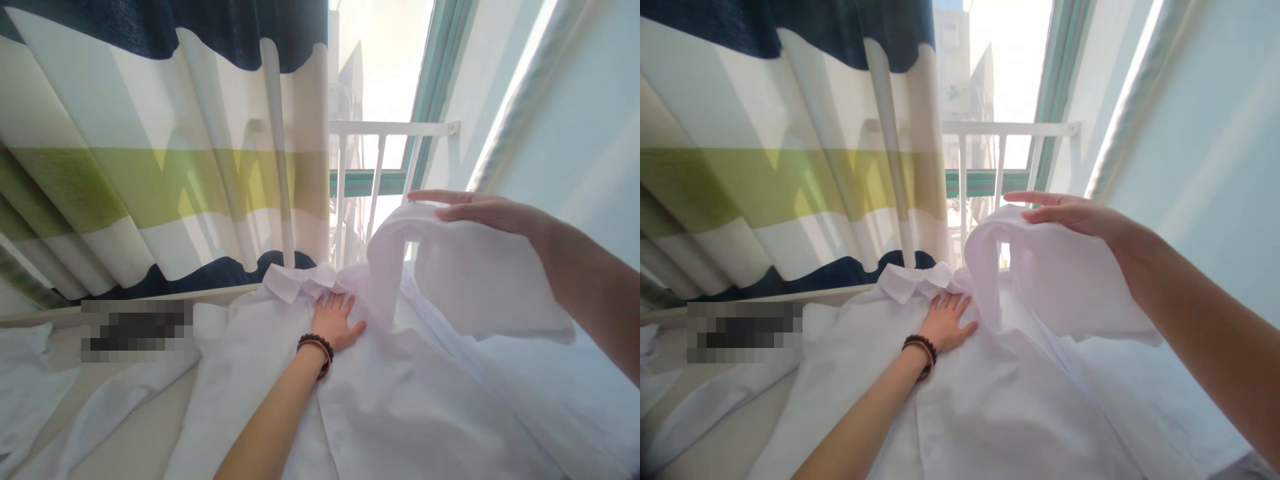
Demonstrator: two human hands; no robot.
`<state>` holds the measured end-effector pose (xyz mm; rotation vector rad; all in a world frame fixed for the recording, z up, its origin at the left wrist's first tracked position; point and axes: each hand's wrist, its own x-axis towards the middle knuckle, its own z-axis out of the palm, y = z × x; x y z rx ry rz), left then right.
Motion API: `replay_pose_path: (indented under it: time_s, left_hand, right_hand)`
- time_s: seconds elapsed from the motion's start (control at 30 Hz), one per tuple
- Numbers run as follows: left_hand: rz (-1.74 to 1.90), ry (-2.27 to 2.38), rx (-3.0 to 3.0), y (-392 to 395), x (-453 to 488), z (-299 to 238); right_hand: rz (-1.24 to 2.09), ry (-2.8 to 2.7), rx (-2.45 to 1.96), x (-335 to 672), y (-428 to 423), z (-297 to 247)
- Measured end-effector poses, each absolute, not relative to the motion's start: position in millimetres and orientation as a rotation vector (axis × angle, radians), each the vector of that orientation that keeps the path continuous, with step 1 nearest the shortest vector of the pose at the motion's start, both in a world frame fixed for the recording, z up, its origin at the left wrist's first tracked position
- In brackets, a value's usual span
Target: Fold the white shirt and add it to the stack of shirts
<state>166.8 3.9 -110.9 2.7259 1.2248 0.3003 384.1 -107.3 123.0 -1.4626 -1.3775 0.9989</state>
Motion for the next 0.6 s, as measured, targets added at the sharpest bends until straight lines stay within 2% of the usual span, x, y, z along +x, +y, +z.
replay_pose_path:
  time_s: [0.2, 0.37, 0.5, 0.6]
  left_hand:
    - [0.353, 0.96, 2.706, 5, 176, -90]
    - [0.363, 0.703, 2.744, -15, 106, -64]
    - [0.439, 1.063, 2.813, -15, 37, -74]
    - [0.49, 1.311, 2.822, -4, 7, -95]
  right_hand:
    - [1.233, -1.507, -1.4, 356, -112, 85]
    - [1.302, -1.471, -1.373, 337, -122, 53]
    - [1.428, -1.277, -1.222, 299, -136, 28]
    - [1.71, -1.489, -1.147, 265, -148, 13]
